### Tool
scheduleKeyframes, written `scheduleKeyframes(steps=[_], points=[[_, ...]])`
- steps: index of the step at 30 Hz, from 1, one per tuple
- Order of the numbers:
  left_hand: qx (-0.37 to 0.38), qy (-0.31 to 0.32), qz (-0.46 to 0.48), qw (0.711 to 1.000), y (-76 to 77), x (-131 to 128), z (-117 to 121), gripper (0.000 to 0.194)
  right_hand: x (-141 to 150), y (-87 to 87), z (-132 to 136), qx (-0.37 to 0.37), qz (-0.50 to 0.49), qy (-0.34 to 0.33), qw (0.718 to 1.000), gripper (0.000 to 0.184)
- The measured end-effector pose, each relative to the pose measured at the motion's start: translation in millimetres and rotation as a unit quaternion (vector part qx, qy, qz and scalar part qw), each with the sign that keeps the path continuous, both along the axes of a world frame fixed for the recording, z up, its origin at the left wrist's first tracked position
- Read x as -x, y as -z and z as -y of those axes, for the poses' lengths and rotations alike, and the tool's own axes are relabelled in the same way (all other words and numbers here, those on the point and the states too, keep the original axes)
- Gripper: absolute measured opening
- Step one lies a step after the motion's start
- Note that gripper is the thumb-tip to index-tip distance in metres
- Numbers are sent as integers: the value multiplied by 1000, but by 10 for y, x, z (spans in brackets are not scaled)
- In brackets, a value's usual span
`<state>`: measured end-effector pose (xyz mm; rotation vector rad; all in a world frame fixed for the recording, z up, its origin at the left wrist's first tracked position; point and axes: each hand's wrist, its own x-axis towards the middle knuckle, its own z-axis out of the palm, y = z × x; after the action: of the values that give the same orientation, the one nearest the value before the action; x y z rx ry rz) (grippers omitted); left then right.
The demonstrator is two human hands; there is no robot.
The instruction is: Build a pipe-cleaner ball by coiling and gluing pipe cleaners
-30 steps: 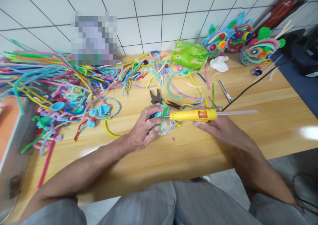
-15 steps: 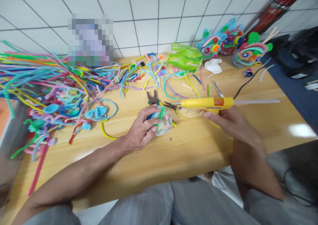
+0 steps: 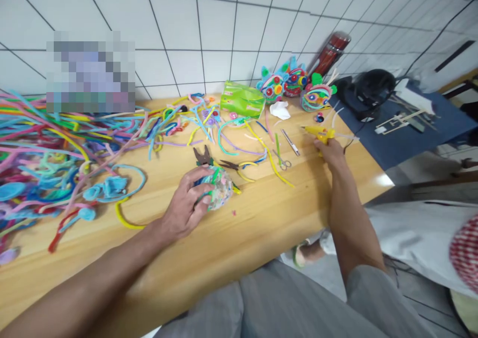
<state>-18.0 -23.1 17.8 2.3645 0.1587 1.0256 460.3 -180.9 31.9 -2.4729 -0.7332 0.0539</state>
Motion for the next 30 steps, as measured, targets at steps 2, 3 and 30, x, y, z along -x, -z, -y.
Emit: scheduleKeyframes(steps=[2, 3, 30], points=[[1, 1, 3, 1000, 4, 1, -2, 24, 6, 19, 68, 22, 5, 25, 999, 25], [1, 1, 3, 1000, 8, 2, -4, 24, 36, 8, 110, 28, 25, 38, 999, 29], [-5, 10, 23, 1000, 63, -22, 5, 24, 1442, -546, -179, 9, 103, -150, 983, 14]])
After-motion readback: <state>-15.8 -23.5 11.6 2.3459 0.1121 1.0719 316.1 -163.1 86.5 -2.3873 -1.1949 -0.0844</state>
